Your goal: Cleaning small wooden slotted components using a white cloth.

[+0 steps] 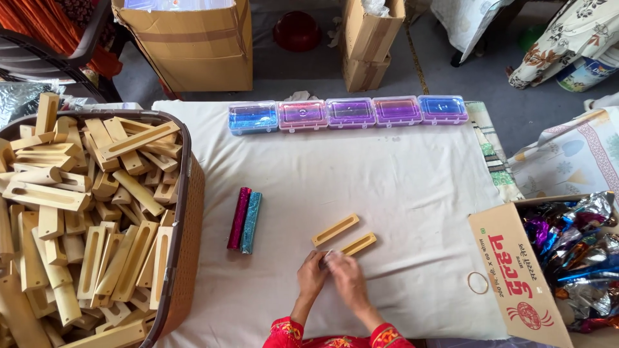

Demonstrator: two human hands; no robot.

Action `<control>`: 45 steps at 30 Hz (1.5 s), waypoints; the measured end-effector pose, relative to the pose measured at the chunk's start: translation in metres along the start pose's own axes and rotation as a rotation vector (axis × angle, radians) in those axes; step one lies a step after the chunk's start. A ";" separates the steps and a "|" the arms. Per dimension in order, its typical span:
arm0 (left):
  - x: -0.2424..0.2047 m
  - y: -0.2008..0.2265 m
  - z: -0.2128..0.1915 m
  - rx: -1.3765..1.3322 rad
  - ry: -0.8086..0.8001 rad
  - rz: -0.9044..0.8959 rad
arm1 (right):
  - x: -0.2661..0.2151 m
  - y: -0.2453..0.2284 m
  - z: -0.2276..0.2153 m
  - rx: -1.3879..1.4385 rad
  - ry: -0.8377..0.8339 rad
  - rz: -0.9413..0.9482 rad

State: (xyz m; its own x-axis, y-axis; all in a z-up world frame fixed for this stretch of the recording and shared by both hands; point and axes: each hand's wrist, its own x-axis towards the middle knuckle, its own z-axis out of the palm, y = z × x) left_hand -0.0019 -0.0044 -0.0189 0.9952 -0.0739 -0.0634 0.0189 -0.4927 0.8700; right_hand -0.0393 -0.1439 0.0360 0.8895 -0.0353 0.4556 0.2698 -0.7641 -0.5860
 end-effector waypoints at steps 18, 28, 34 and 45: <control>-0.002 0.016 -0.013 -0.089 -0.002 -0.006 | -0.020 0.038 0.024 -0.170 -0.286 -0.015; -0.001 0.030 -0.021 -0.042 -0.043 -0.027 | 0.018 0.070 -0.016 -0.291 -0.118 0.169; -0.002 0.021 -0.016 -0.029 -0.023 -0.014 | 0.011 0.020 0.004 -0.097 -0.246 0.056; -0.001 0.034 -0.025 -0.028 -0.051 -0.017 | 0.029 0.073 -0.030 -0.133 -0.110 0.168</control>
State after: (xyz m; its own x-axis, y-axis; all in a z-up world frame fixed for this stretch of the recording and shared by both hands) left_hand 0.0004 0.0008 0.0230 0.9885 -0.1103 -0.1031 0.0396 -0.4696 0.8820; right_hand -0.0052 -0.2200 0.0265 0.9547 -0.1042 0.2787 0.0698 -0.8320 -0.5503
